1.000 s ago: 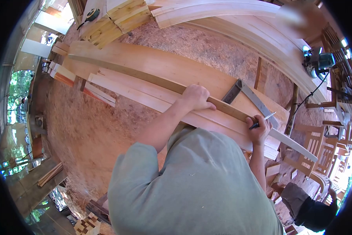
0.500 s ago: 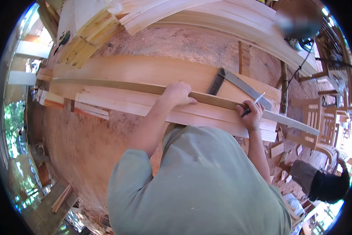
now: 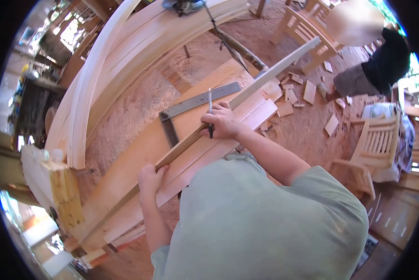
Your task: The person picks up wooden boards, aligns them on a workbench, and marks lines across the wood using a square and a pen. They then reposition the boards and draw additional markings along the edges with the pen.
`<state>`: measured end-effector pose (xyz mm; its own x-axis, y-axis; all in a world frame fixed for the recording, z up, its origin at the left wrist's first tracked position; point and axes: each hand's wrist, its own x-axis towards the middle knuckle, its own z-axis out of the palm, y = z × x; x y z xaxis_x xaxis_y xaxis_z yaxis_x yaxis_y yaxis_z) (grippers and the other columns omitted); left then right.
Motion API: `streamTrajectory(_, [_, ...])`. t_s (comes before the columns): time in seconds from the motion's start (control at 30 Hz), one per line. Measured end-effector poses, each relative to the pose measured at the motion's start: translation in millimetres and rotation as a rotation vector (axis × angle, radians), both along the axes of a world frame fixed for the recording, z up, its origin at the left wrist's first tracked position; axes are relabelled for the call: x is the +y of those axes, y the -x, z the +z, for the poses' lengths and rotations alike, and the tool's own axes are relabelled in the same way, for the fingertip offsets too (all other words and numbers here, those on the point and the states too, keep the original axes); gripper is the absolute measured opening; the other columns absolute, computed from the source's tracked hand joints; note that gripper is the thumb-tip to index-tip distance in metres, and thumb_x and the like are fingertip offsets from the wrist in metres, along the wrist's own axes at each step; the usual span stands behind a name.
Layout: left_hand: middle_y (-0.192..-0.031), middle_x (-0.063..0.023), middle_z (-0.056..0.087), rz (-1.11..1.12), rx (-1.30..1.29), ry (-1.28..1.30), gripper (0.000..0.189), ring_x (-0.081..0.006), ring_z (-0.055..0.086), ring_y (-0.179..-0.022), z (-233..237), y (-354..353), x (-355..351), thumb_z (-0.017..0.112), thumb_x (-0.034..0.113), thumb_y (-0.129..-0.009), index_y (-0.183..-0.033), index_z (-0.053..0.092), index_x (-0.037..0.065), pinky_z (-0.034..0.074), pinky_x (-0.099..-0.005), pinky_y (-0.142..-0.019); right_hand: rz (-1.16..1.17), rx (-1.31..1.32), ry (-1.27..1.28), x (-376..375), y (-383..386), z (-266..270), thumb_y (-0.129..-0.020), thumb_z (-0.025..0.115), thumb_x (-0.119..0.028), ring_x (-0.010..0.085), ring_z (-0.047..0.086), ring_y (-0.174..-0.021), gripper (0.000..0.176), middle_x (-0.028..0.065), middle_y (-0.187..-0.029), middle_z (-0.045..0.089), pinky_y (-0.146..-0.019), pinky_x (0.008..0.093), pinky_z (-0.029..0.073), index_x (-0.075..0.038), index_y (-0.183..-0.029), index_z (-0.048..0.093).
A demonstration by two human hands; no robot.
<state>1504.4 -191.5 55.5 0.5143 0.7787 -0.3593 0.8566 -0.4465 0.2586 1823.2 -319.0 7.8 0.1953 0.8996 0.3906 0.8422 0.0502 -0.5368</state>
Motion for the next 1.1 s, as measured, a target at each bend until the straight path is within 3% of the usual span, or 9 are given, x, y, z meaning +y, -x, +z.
streamTrajectory(0.1, [-0.078, -0.0264, 0.065, -0.022, -0.132, -0.152, 0.052, -0.0458, 0.063, -0.077, -7, 4, -7, 0.078, 0.044, -0.084, -0.074, 0.063, -0.004, 0.049, -0.0514, -0.07, 0.05, 0.013, 0.005, -2, 0, -2, -0.065, 0.087, -0.033, 0.0258, 0.064, -0.094, 0.035, 0.0032, -0.082, 0.067, -0.094, 0.0427, 0.039, -0.015, -0.087, 0.067])
streamTrajectory(0.3, [-0.075, -0.0237, 0.064, -0.125, -0.176, -0.3, 0.05, -0.0446, 0.062, -0.075, -22, 10, -11, 0.078, 0.042, -0.084, -0.072, 0.062, -0.003, 0.048, -0.0509, -0.069, 0.003, 0.054, 0.129, -5, 6, -5, -0.067, 0.086, -0.037, 0.0263, 0.063, -0.093, 0.035, 0.0046, -0.08, 0.066, -0.094, 0.0432, 0.039, -0.014, -0.083, 0.065])
streamTrajectory(0.4, [-0.081, -0.026, 0.068, -0.08, -0.128, -0.276, 0.047, -0.0438, 0.066, -0.079, -16, 8, -14, 0.078, 0.044, -0.085, -0.085, 0.07, -0.003, 0.051, -0.0497, -0.071, 0.002, 0.052, 0.125, -6, 6, -7, -0.068, 0.085, -0.039, 0.0263, 0.064, -0.094, 0.035, 0.0045, -0.081, 0.067, -0.094, 0.0435, 0.039, -0.014, -0.082, 0.065])
streamTrajectory(0.5, [-0.077, -0.0227, 0.066, -0.033, -0.184, -0.25, 0.056, -0.0423, 0.065, -0.078, -19, 12, -11, 0.079, 0.051, -0.081, -0.071, 0.063, -0.002, 0.05, -0.049, -0.071, 0.048, 0.093, 0.034, -7, 5, -10, -0.072, 0.082, -0.04, 0.0278, 0.064, -0.091, 0.032, 0.0061, -0.077, 0.068, -0.093, 0.0435, 0.038, -0.014, -0.079, 0.065])
streamTrajectory(0.6, [-0.076, -0.0227, 0.066, 0.003, 0.054, -0.191, 0.057, -0.0414, 0.066, -0.078, -14, 13, 0, 0.081, 0.053, -0.078, -0.073, 0.065, -0.002, 0.051, -0.048, -0.072, 0.064, 0.105, -0.076, -8, 5, -14, -0.073, 0.082, -0.04, 0.0268, 0.065, -0.09, 0.031, 0.0059, -0.075, 0.067, -0.093, 0.0436, 0.038, -0.014, -0.078, 0.065])
streamTrajectory(0.73, [-0.076, -0.0231, 0.067, -0.04, 0.034, -0.2, 0.056, -0.0413, 0.067, -0.078, -13, 6, -1, 0.082, 0.052, -0.078, -0.076, 0.068, -0.002, 0.051, -0.0481, -0.071, 0.079, 0.129, -0.073, -9, 6, -17, -0.074, 0.081, -0.04, 0.0253, 0.065, -0.089, 0.031, 0.0049, -0.074, 0.066, -0.09, 0.0427, 0.038, -0.015, -0.078, 0.064])
streamTrajectory(0.83, [-0.08, -0.0241, 0.069, -0.008, 0.03, -0.169, 0.054, -0.0417, 0.068, -0.08, -11, 5, -7, 0.081, 0.051, -0.079, -0.078, 0.07, -0.002, 0.052, -0.0483, -0.071, 0.074, 0.128, -0.107, -10, 6, -15, -0.074, 0.079, -0.034, 0.0242, 0.064, -0.088, 0.025, 0.0039, -0.074, 0.065, -0.087, 0.0421, 0.039, -0.015, -0.077, 0.063])
streamTrajectory(0.9, [-0.085, -0.0245, 0.07, 0.079, -0.112, -0.153, 0.053, -0.0422, 0.069, -0.084, -17, 12, -14, 0.08, 0.051, -0.08, -0.079, 0.07, -0.001, 0.052, -0.0486, -0.072, 0.084, 0.124, -0.05, -11, 6, -12, -0.072, 0.076, -0.026, 0.0238, 0.065, -0.088, 0.018, 0.0043, -0.074, 0.066, -0.085, 0.0419, 0.039, -0.015, -0.076, 0.063])
streamTrajectory(1.1, [-0.085, -0.0219, 0.071, 0.119, 0.018, -0.299, 0.053, -0.0416, 0.069, -0.083, -28, 16, -16, 0.08, 0.054, -0.079, -0.083, 0.072, 0.002, 0.052, -0.0496, -0.072, 0.07, 0.111, 0.111, -8, 4, -10, -0.07, 0.073, -0.022, 0.0264, 0.065, -0.089, 0.013, 0.0072, -0.076, 0.067, -0.085, 0.0416, 0.04, -0.015, -0.077, 0.064])
